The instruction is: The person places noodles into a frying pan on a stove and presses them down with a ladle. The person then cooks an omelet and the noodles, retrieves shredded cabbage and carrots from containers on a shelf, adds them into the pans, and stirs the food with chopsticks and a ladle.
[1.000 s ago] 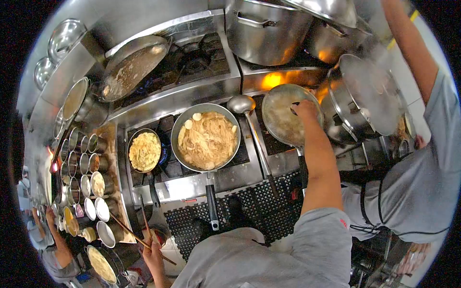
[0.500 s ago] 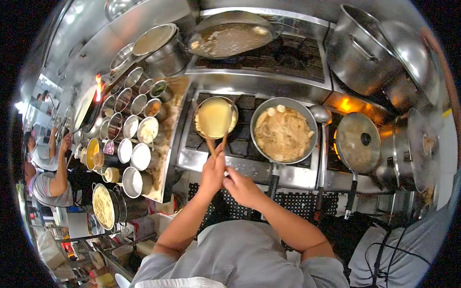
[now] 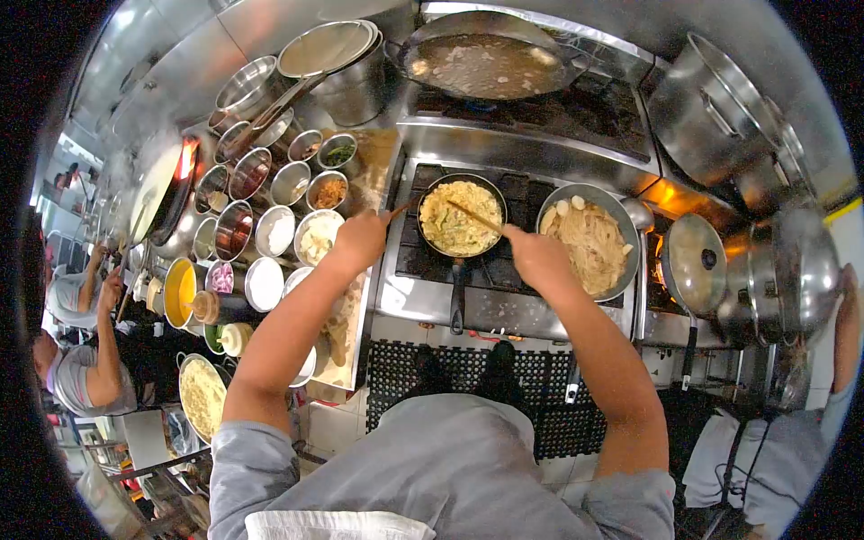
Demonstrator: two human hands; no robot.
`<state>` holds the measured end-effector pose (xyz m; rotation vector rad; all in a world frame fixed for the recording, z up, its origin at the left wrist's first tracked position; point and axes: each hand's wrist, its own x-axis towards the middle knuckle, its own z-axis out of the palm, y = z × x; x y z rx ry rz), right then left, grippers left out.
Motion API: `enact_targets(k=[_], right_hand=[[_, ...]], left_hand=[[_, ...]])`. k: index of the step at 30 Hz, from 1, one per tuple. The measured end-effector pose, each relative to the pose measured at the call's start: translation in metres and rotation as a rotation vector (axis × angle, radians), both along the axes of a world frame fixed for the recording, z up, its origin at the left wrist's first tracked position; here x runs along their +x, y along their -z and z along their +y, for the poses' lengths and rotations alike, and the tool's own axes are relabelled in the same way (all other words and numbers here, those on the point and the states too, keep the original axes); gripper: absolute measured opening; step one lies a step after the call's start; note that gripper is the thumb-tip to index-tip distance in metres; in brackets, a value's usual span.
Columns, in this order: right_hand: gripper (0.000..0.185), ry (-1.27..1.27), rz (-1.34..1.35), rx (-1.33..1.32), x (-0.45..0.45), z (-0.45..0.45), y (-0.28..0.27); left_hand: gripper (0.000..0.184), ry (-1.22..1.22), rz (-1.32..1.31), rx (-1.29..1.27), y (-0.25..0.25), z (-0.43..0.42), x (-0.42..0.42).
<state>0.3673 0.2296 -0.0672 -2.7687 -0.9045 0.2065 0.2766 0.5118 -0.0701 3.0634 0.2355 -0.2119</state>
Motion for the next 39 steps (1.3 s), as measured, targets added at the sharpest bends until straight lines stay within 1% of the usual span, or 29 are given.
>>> enact_targets(k=[1,2,4,5,6,7,8,10,11,12,13,14,15,18,19,20,22,23,25,26,28,30,32,34,36,37,38,39], right_hand=[[0.034,-0.099,0.006,-0.077,0.002,0.013,0.003],[0.034,-0.104,0.009,-0.084,0.003,0.023,0.012],[0.034,-0.180,-0.035,0.020,0.005,0.036,0.036],[0.034,-0.184,-0.036,0.018,0.008,0.038,0.042],[0.033,-0.170,-0.033,-0.040,0.010,0.039,0.050],[0.032,-0.155,-0.028,-0.099,0.008,0.041,0.046],[0.032,-0.160,-0.025,-0.097,0.009,0.040,0.041],[0.032,-0.148,-0.003,-0.021,0.016,0.035,0.023],[0.030,-0.150,-0.043,0.106,0.016,0.032,0.018],[0.030,-0.153,-0.042,0.109,0.016,0.035,0.017],[0.028,-0.198,-0.041,0.026,0.012,0.039,0.016],[0.027,-0.242,-0.040,-0.059,0.009,0.039,0.016],[0.025,-0.252,-0.078,-0.121,0.011,0.039,0.037],[0.026,-0.254,-0.087,-0.064,0.030,0.025,0.040],[0.028,-0.257,-0.034,-0.063,0.029,0.022,0.025],[0.028,-0.252,-0.034,-0.061,0.026,0.019,0.026],[0.029,-0.269,-0.077,-0.083,0.020,0.012,0.026],[0.029,-0.246,-0.029,-0.189,0.019,0.010,0.033],[0.029,-0.240,-0.007,-0.156,0.026,0.003,0.034],[0.029,-0.242,0.015,-0.124,0.036,0.002,0.028],[0.028,-0.185,0.004,-0.100,0.051,-0.003,0.006],[0.026,-0.034,0.022,-0.150,0.067,-0.004,-0.021],[0.025,-0.012,-0.034,-0.112,0.084,0.003,0.010],[0.026,0.038,-0.045,-0.172,0.091,0.011,0.041],[0.024,0.057,-0.062,-0.194,0.102,0.009,0.045],[0.024,-0.010,-0.083,-0.176,0.112,0.006,0.036],[0.024,-0.073,-0.096,-0.156,0.111,0.000,0.030],[0.024,-0.071,-0.085,-0.160,0.103,-0.006,0.016]], left_hand=[[0.028,-0.020,-0.031,0.000,0.001,0.000,0.002],[0.028,-0.025,-0.029,-0.007,0.005,0.000,0.005],[0.025,0.032,-0.060,-0.010,0.019,-0.002,0.014],[0.025,0.027,-0.061,-0.012,0.025,-0.005,0.018],[0.023,-0.005,0.031,0.019,0.032,-0.009,0.021],[0.021,-0.037,0.126,0.049,0.031,-0.013,0.022],[0.021,-0.041,0.129,0.050,0.030,-0.015,0.021],[0.024,-0.007,0.185,0.057,0.026,-0.017,0.017],[0.024,-0.012,0.187,0.060,0.024,-0.019,0.014],[0.024,-0.005,0.117,0.037,0.023,-0.023,0.010],[0.023,0.010,0.050,0.016,0.023,-0.026,0.008],[0.023,0.017,0.054,0.017,0.033,-0.028,0.008],[0.024,-0.005,0.098,0.043,0.047,-0.028,0.010],[0.024,-0.016,0.171,0.082,0.050,-0.027,0.019],[0.025,-0.009,0.207,0.088,0.046,-0.028,0.021],[0.025,-0.005,0.207,0.090,0.042,-0.031,0.019],[0.027,0.028,0.071,0.037,0.033,-0.036,0.010],[0.027,0.032,0.071,0.039,0.040,-0.034,0.005],[0.029,0.070,0.223,0.142,0.053,-0.026,0.005],[0.029,0.068,0.201,0.152,0.042,-0.029,0.008],[0.030,-0.018,0.055,0.032,0.024,-0.040,0.007],[0.030,0.010,0.022,0.014,0.029,-0.050,0.023],[0.032,0.004,0.070,0.052,0.047,-0.062,0.047],[0.029,-0.006,0.045,0.027,0.057,-0.066,0.056],[0.026,-0.101,0.124,0.141,0.069,-0.067,0.053],[0.024,-0.016,0.166,0.130,0.052,-0.066,0.048],[0.021,-0.007,0.092,0.097,0.050,-0.064,0.044],[0.021,-0.029,0.052,0.059,0.045,-0.069,0.041]])
